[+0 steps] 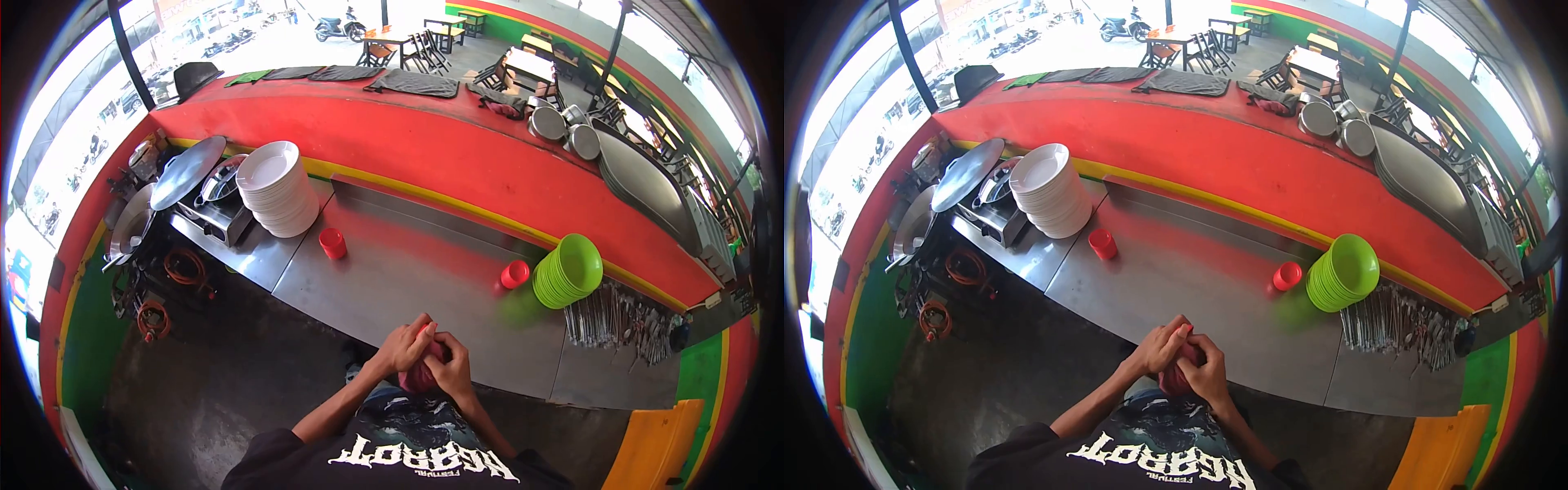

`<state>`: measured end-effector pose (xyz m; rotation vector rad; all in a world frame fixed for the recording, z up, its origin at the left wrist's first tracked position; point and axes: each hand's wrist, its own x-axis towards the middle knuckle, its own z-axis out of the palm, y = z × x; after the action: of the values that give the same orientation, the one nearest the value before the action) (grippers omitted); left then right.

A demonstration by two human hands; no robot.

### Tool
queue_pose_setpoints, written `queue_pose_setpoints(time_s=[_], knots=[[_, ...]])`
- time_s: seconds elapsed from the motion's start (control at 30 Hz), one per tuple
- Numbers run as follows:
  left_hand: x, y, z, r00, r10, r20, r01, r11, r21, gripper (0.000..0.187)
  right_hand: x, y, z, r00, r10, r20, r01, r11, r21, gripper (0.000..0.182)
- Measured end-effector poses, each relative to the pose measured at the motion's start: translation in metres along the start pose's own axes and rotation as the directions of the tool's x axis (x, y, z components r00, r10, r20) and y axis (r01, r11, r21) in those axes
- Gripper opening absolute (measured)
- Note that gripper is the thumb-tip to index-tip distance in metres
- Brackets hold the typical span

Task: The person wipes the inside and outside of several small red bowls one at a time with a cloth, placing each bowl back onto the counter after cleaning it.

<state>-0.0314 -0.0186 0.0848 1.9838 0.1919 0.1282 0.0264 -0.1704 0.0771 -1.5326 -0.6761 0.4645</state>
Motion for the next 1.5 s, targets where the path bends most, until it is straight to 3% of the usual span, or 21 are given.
queue_pose_setpoints(time_s=[0.1,0.17,0.27,0.33,0.47,0.5,0.7,0.9,1.4,1.5], knots=[[0.003,0.0,0.002,1.0,0.025,0.011,-0.025,1.0,-0.004,0.046,-0.002,0.008,0.0,0.971,0.238,-0.038,-0.194,0.864,0.466,0.018],[0.003,0.001,0.007,0.999,0.031,-0.013,-0.031,0.999,-0.045,0.043,-0.002,0.006,0.002,0.946,0.315,-0.076,-0.181,0.707,0.683,0.017],[0.001,-0.001,0.017,0.999,0.034,-0.034,-0.037,0.992,-0.119,0.043,-0.009,0.011,0.002,0.95,0.161,-0.269,-0.038,0.91,0.412,0.02],[0.003,-0.005,0.022,0.997,0.055,-0.056,-0.063,0.985,-0.158,0.044,-0.012,0.001,0.0,0.976,-0.038,-0.215,0.075,0.983,0.167,0.028],[0.006,-0.006,0.024,0.997,0.047,-0.069,-0.061,0.975,-0.213,0.049,-0.017,-0.009,-0.005,0.962,-0.272,-0.004,0.267,0.947,-0.18,0.045],[0.007,-0.005,0.022,0.998,0.026,-0.06,-0.039,0.973,-0.225,0.05,-0.019,-0.007,-0.006,0.968,-0.249,0.039,0.252,0.955,-0.155,0.051],[0.006,0.007,0.02,1.0,0.005,-0.026,-0.011,0.967,-0.255,0.052,-0.021,-0.008,-0.005,0.942,-0.334,-0.015,0.311,0.892,-0.328,0.05],[0.003,-0.002,0.019,0.999,0.027,0.025,-0.022,0.984,-0.175,0.048,-0.021,0.0,-0.009,0.956,-0.291,-0.026,0.272,0.919,-0.284,0.037],[-0.005,-0.004,0.024,0.998,-0.03,0.057,0.045,0.96,-0.276,0.046,-0.019,0.001,-0.015,0.976,-0.212,0.051,0.217,0.968,-0.127,0.033],[-0.004,-0.008,0.026,1.0,0.015,-0.004,-0.015,0.957,-0.288,0.045,-0.019,0.004,-0.016,0.993,-0.113,0.031,0.112,0.993,0.026,0.031]])
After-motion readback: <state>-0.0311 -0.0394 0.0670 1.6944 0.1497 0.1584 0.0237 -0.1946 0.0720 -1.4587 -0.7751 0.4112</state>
